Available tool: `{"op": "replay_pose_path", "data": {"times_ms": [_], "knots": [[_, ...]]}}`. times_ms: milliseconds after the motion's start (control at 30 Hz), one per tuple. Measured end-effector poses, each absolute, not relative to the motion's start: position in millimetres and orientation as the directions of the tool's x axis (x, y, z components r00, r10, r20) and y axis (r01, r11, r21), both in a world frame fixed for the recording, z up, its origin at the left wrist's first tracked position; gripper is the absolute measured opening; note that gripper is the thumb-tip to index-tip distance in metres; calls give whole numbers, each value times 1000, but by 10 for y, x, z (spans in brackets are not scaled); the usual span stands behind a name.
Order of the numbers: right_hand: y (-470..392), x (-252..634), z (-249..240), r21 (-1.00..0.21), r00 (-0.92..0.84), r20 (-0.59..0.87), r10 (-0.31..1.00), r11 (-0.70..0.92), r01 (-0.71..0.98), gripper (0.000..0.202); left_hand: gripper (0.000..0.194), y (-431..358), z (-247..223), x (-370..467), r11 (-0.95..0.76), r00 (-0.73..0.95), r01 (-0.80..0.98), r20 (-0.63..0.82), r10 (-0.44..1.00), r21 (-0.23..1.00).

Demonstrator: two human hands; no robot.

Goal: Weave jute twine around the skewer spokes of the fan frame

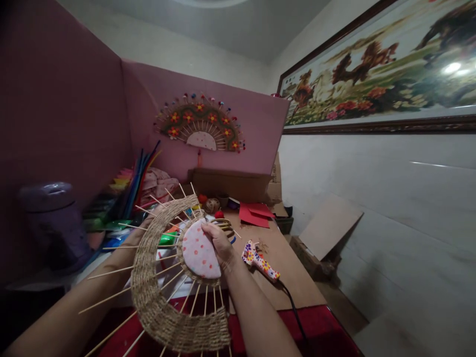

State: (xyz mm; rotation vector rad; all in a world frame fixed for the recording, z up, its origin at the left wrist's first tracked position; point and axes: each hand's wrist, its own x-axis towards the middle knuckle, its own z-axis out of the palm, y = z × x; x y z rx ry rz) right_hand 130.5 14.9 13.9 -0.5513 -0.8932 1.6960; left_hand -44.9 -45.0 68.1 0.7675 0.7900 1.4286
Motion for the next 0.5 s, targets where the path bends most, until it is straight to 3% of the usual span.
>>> {"op": "replay_pose_path", "data": {"times_ms": [267,367,500], "knots": [[157,1311,82,-815,-336,51,941,-156,-559,2,48,-519,516,-507,313,278,-580,-178,944,752],[153,1296,72,-810,-331,59,942,-149,-567,1,48,-537,530,-514,371,298,-566,-238,925,736],[159,1287,60,-814,-319,53,946,-144,-563,4,44,-542,550,-499,328,265,-561,-210,941,760]]}}
